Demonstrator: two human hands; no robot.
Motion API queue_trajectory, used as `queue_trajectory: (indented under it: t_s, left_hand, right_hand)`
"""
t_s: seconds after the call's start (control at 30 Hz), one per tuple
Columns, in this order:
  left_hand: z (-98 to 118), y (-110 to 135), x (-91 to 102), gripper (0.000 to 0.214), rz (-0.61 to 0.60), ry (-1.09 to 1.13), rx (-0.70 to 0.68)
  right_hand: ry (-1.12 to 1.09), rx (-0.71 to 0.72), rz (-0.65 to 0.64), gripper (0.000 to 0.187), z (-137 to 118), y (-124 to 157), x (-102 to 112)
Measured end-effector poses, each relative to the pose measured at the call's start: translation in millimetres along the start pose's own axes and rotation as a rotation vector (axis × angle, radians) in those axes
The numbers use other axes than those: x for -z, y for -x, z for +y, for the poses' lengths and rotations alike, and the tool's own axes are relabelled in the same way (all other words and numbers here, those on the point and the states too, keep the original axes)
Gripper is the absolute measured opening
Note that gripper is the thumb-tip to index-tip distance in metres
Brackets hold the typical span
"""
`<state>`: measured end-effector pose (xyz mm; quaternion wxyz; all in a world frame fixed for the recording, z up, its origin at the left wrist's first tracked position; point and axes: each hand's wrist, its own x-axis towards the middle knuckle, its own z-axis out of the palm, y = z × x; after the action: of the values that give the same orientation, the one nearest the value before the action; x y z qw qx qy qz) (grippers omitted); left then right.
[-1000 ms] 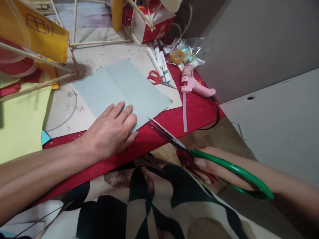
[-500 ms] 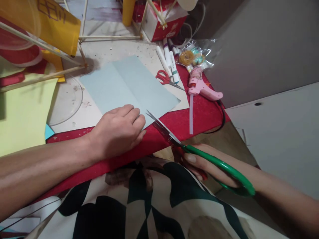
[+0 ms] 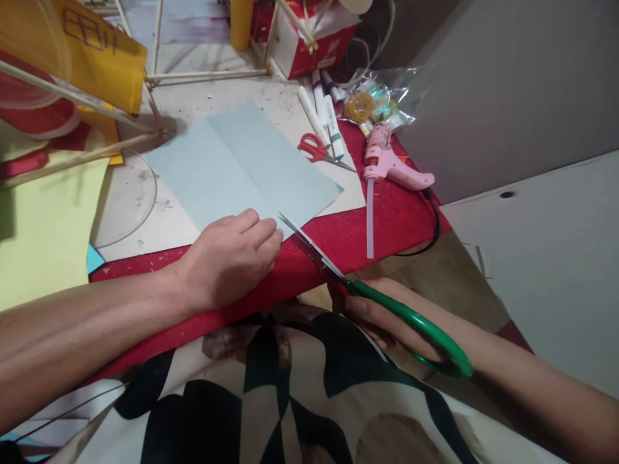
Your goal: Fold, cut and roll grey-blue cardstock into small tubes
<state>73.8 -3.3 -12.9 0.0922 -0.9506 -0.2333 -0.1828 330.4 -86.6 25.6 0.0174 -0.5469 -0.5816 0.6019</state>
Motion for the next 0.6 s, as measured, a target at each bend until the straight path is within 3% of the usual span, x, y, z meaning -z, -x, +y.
queue_trajectory:
  t_s: [0.4, 0.6]
  left_hand:
    - [-1, 1, 0.4, 0.021, 0.018, -0.007, -0.017]
    - [-1, 2, 0.8, 0.02, 0.028, -0.014, -0.036]
  right_hand:
    - [-0.054, -0.021, -0.043, 0.065, 15, -5, -1]
    - [-0.078, -0.026, 0.075, 0.063, 7, -2, -8]
